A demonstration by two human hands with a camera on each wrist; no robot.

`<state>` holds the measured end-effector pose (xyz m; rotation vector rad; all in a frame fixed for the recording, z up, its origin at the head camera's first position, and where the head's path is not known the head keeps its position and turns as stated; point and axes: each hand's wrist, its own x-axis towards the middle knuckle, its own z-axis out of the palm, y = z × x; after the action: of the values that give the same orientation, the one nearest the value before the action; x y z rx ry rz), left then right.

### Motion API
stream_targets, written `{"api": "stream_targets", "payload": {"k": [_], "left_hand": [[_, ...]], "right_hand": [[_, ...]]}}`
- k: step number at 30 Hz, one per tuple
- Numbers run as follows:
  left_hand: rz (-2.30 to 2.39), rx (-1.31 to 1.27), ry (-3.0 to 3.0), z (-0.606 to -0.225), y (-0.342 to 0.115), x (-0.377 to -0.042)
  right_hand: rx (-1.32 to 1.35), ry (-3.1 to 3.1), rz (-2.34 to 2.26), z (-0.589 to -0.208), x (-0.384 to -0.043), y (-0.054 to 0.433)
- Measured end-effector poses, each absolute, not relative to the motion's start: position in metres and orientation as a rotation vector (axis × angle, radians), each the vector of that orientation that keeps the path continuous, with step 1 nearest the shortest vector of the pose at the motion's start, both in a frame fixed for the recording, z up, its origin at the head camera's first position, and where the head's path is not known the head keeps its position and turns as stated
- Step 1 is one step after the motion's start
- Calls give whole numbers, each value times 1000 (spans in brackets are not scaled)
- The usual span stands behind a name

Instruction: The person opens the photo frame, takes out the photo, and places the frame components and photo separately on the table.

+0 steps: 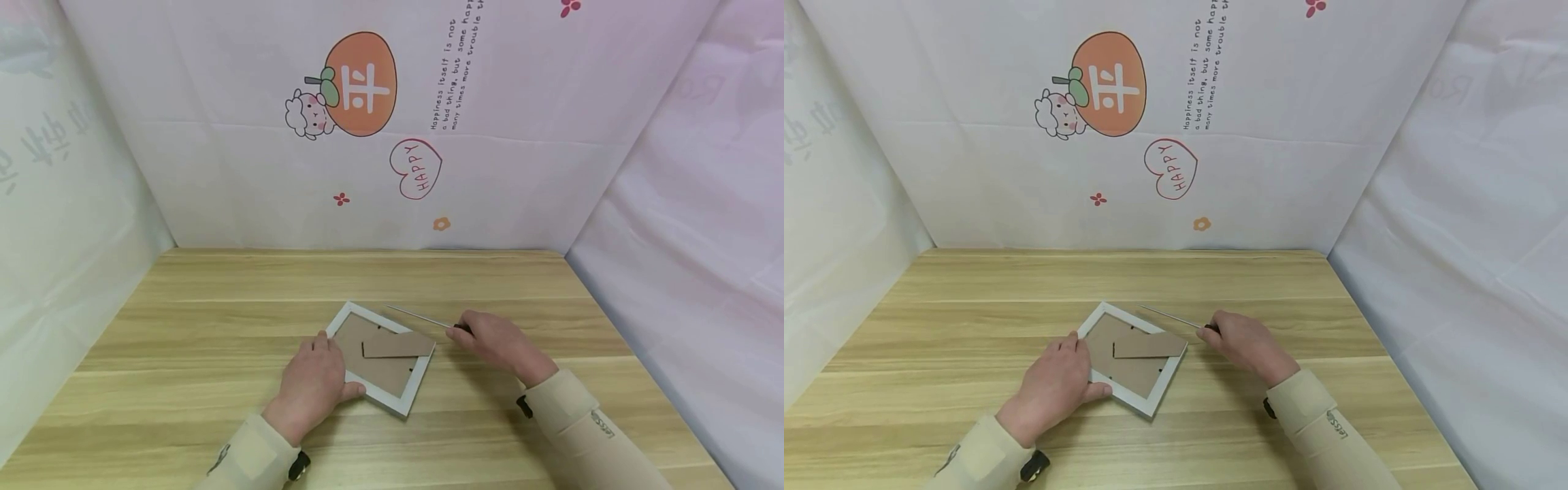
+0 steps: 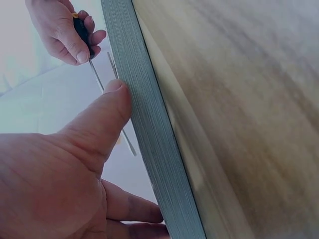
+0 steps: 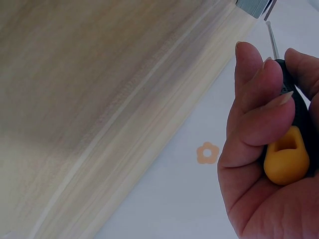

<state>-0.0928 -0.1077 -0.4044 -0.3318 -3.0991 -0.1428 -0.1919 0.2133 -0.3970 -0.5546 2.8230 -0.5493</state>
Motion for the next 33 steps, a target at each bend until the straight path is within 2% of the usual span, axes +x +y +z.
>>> {"api": "stream_targets", "payload": {"k": [33], "left_hand": [[-197, -175, -3102, -405, -98, -90]], "right_hand": [[-554, 2815, -566, -395, -192, 213]]}}
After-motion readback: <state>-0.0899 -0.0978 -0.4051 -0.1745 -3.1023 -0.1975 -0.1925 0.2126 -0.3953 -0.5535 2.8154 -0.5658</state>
